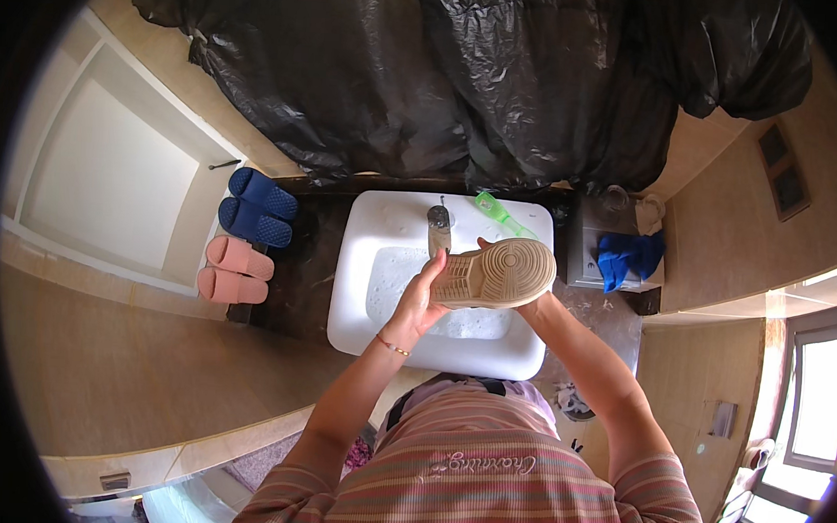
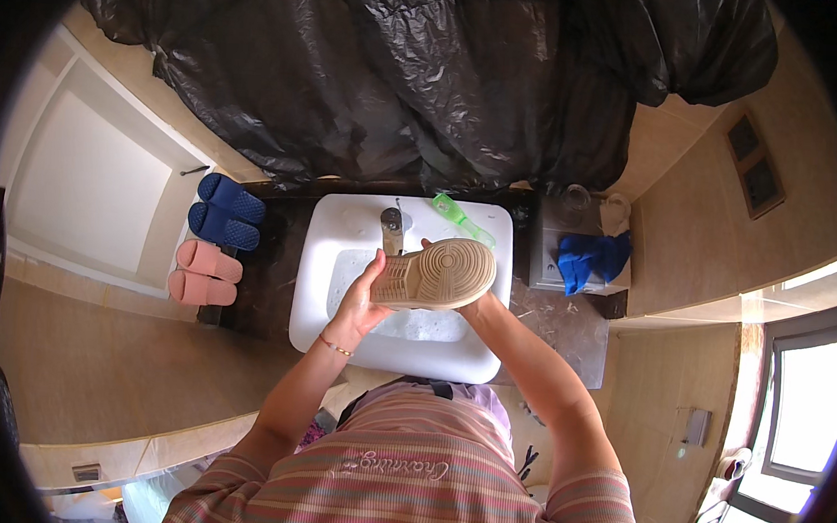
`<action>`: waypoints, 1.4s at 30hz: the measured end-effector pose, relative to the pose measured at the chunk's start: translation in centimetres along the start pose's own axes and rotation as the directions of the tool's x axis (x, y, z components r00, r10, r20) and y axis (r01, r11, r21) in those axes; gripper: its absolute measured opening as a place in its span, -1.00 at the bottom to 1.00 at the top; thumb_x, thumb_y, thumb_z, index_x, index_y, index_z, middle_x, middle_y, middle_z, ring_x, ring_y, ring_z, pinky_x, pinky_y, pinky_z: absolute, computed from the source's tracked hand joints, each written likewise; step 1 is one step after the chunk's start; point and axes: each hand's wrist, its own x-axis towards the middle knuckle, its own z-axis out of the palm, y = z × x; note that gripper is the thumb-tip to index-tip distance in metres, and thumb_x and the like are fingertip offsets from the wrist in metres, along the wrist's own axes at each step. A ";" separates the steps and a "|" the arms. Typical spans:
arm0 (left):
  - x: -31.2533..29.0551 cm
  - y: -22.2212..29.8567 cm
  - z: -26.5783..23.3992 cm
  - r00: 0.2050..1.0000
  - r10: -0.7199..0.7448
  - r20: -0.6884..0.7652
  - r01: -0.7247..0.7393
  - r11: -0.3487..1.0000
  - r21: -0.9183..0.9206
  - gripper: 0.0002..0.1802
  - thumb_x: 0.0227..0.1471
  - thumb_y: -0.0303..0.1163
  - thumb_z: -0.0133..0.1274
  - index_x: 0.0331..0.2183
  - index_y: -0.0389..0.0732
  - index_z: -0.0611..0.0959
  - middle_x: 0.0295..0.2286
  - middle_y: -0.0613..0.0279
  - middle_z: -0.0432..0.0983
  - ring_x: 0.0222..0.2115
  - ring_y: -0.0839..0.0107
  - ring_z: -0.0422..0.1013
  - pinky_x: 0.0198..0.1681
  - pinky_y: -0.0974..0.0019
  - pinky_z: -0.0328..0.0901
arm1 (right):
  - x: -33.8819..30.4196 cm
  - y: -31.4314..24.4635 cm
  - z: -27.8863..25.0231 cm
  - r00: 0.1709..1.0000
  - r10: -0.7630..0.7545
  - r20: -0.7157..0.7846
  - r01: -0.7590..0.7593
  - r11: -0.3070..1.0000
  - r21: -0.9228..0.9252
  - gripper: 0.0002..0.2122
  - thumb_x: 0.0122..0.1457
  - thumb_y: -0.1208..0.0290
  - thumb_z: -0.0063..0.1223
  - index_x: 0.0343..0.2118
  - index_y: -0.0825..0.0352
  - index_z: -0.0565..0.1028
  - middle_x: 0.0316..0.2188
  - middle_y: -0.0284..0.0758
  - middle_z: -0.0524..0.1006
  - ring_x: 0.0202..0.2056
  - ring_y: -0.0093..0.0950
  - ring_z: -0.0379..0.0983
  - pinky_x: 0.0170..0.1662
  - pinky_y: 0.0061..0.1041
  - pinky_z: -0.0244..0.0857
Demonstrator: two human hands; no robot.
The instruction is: The person scrubs a pair of white sneakers with a green brush and rinses them under running water in a sink. After placing the shoes on a windowsill, the person washes a bundle of clothes in the same sink using the brush and water.
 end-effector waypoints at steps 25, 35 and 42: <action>2.3 0.7 -0.5 0.967 0.248 -0.056 -0.253 0.929 -0.271 -0.44 0.13 0.01 -0.10 -0.09 -0.32 0.46 -0.17 0.03 0.47 -0.15 0.17 0.44 -0.06 -0.02 0.35 | -2.7 3.0 6.3 0.983 -0.036 0.182 -0.080 0.804 0.589 -0.31 0.18 -0.11 -0.20 0.13 0.47 0.16 0.10 -0.14 0.25 0.13 -0.20 0.13 0.21 -0.20 0.02; 1.6 -3.8 -0.8 0.900 0.433 -0.056 -0.436 0.899 -0.052 -0.51 0.21 0.01 -0.22 -0.05 -0.18 0.44 -0.12 0.28 0.45 -0.08 0.42 0.36 -0.02 0.26 0.25 | 0.8 3.9 4.2 0.965 -0.226 -0.133 0.241 0.965 0.104 -0.72 0.20 0.25 -0.05 -0.09 0.29 0.43 -0.12 -0.34 0.49 -0.09 -0.41 0.41 0.02 -0.31 0.28; 1.5 -3.9 0.2 0.764 0.572 -0.297 -0.585 0.809 0.054 -0.37 0.14 0.15 -0.15 -0.11 -0.27 0.46 -0.18 0.25 0.45 -0.15 0.46 0.38 -0.02 0.31 0.24 | -0.3 4.3 7.1 0.958 -0.249 -0.143 0.271 0.947 0.170 -0.60 0.26 0.09 -0.25 -0.04 0.29 0.39 -0.07 -0.33 0.46 -0.03 -0.40 0.36 0.08 -0.32 0.21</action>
